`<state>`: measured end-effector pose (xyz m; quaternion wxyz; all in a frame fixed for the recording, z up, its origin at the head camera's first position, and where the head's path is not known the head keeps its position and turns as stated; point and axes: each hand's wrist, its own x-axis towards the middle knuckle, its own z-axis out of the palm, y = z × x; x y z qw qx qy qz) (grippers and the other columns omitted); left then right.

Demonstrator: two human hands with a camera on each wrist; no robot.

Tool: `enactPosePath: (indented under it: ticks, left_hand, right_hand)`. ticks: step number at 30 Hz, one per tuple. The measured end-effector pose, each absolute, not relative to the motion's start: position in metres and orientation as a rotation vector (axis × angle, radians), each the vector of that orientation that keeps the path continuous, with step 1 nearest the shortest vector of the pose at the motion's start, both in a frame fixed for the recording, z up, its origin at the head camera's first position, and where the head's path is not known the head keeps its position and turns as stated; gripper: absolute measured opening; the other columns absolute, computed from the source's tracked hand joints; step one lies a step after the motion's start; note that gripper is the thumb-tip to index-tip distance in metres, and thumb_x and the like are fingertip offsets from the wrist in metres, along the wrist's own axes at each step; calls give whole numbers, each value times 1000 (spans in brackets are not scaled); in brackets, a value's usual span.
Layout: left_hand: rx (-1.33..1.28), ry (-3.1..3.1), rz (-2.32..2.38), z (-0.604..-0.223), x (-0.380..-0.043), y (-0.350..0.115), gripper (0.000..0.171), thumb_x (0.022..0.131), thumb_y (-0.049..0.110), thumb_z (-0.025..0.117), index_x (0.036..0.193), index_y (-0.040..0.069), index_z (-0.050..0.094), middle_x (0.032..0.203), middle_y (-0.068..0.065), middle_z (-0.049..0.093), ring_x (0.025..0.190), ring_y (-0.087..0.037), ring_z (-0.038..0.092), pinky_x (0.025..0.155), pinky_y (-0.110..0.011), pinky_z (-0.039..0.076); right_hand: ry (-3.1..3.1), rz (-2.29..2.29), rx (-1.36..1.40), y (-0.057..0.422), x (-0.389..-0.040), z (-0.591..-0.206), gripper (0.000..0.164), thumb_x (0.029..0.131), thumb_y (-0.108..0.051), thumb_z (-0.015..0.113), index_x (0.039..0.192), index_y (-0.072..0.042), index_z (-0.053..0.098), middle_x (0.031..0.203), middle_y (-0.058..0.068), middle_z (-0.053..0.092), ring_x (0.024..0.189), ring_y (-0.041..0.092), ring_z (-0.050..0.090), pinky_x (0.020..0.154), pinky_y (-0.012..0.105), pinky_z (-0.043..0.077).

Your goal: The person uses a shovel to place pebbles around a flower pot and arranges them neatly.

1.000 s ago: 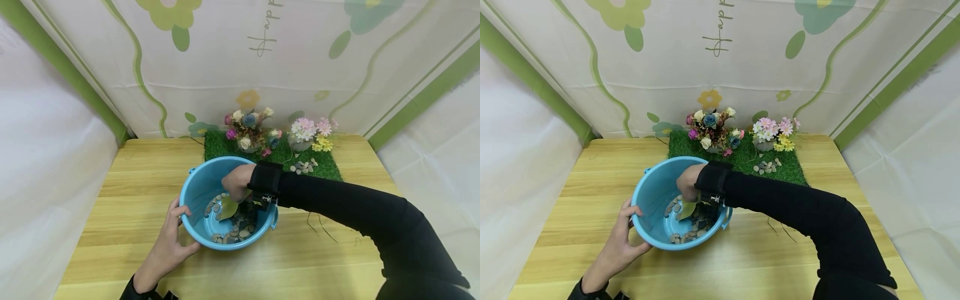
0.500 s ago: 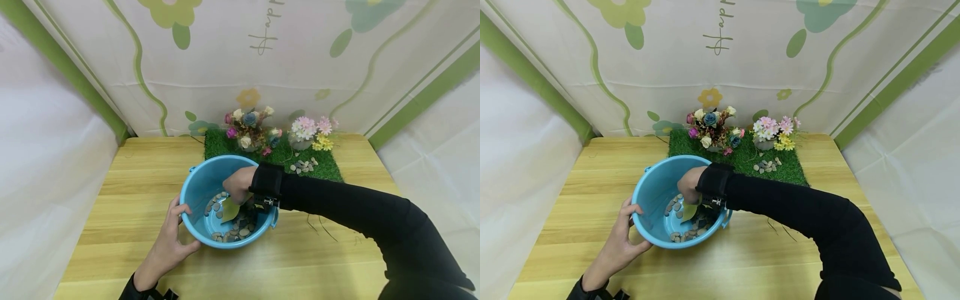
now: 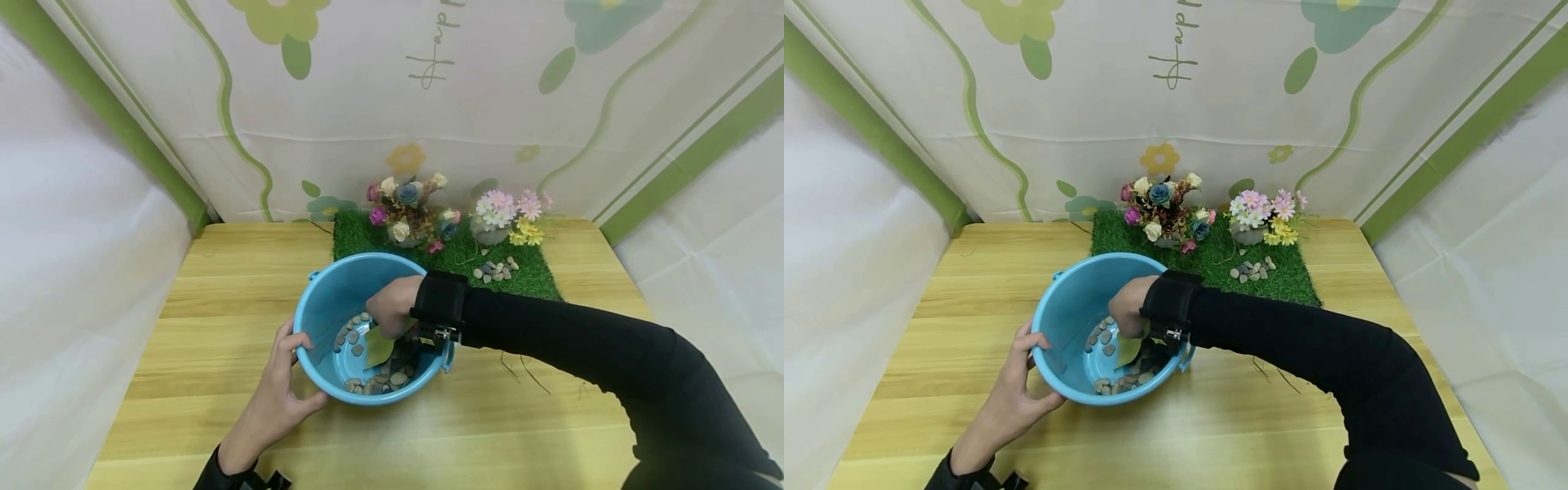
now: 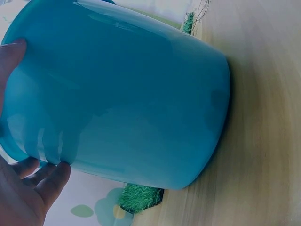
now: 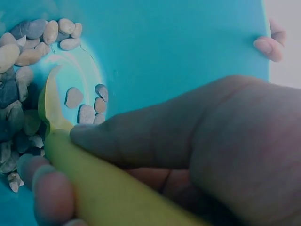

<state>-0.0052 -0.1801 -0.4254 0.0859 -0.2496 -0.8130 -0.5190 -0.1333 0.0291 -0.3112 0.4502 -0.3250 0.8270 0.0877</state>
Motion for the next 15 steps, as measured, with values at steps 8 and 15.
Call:
enactPosePath:
  ticks: [8, 15]
  left_hand:
    - [-745, -2426, -1549, -427, -5, -181, 73, 71, 0, 87, 124, 1, 38, 159, -15, 23, 131, -45, 40, 88, -62, 52]
    - [-748, -2420, -1556, -425, -5, -180, 72, 72, 4, 88, 124, 4, 38, 159, -14, 23, 133, -44, 39, 89, -59, 52]
  right_hand:
    - [2038, 135, -763, 31, -137, -315, 30, 101, -5, 52, 74, -14, 45, 65, -1, 31, 52, 13, 18, 52, 29, 25]
    - [2051, 21, -742, 33, -140, -320, 31, 102, -5, 52, 73, -13, 44, 62, -1, 31, 51, 12, 24, 54, 28, 27]
